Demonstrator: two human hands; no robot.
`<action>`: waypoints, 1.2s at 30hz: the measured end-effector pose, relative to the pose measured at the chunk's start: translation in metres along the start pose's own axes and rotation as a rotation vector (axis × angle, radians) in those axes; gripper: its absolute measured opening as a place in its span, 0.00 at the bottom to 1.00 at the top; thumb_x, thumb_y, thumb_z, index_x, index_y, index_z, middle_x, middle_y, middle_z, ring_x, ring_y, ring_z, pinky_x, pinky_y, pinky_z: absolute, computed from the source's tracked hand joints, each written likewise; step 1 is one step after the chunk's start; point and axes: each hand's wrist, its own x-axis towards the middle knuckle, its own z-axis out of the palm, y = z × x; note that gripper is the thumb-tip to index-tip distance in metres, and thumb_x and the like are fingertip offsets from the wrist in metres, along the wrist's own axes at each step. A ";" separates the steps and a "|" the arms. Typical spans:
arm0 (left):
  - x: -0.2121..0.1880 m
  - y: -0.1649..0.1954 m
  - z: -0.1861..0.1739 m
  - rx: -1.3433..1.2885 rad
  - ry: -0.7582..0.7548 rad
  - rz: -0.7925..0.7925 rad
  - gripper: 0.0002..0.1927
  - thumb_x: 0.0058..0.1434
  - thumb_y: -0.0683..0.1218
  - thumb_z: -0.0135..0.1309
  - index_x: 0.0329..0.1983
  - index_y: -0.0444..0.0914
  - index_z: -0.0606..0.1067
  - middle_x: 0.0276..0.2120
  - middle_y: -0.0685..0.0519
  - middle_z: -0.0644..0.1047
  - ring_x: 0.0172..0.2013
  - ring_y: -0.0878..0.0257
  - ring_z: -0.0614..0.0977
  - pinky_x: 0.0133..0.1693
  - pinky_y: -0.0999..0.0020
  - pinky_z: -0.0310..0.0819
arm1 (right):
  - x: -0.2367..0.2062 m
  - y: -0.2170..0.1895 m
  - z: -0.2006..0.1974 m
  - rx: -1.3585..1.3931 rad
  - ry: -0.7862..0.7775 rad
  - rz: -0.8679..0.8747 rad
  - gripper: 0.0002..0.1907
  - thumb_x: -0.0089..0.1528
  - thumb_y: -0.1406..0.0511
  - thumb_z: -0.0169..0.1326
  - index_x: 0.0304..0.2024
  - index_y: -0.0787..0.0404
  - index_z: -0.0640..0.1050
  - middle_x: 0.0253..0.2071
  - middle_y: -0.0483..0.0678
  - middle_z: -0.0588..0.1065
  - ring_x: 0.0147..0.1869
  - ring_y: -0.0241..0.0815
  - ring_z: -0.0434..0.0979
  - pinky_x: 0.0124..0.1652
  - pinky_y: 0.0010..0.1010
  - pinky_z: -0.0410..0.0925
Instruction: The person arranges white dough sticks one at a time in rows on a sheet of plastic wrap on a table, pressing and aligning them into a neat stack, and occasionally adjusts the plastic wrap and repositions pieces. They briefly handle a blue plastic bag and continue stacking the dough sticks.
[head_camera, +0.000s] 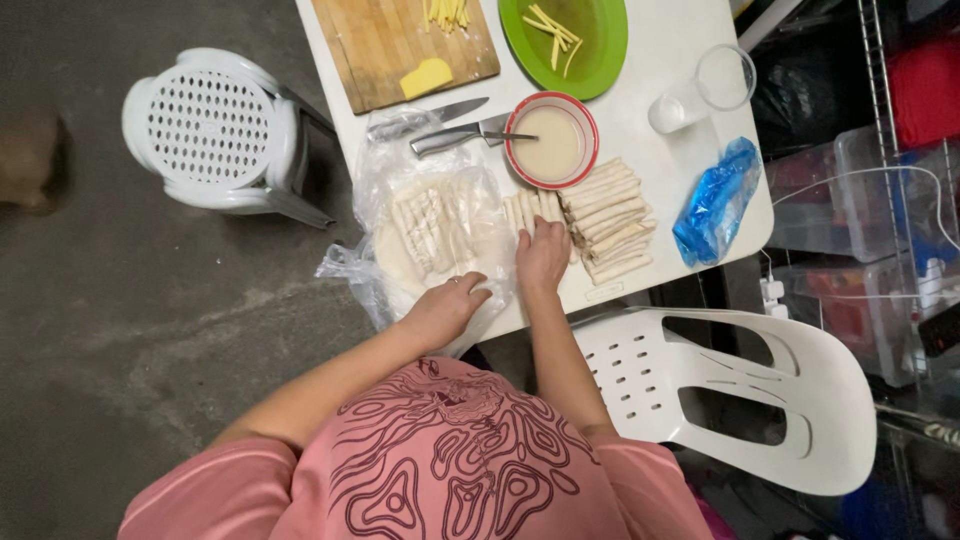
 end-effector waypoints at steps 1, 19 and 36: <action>-0.002 0.000 0.000 -0.004 0.002 -0.005 0.20 0.56 0.36 0.50 0.53 0.36 0.76 0.56 0.44 0.72 0.49 0.46 0.80 0.46 0.55 0.78 | 0.001 -0.004 0.000 -0.001 -0.003 0.026 0.16 0.58 0.65 0.63 0.46 0.66 0.79 0.42 0.56 0.74 0.52 0.57 0.72 0.53 0.46 0.65; -0.014 -0.006 -0.015 0.064 0.013 0.035 0.36 0.48 0.32 0.52 0.65 0.31 0.67 0.64 0.41 0.68 0.42 0.46 0.82 0.42 0.55 0.78 | -0.034 0.021 0.016 0.234 -0.048 0.207 0.23 0.61 0.63 0.62 0.56 0.67 0.76 0.51 0.61 0.78 0.55 0.58 0.79 0.55 0.43 0.70; 0.009 -0.004 -0.009 0.260 -0.032 0.452 0.35 0.64 0.40 0.47 0.77 0.36 0.58 0.68 0.47 0.66 0.32 0.55 0.81 0.36 0.57 0.77 | -0.116 -0.026 0.015 0.277 -0.239 0.287 0.22 0.68 0.62 0.52 0.62 0.66 0.75 0.50 0.57 0.78 0.53 0.52 0.78 0.52 0.41 0.70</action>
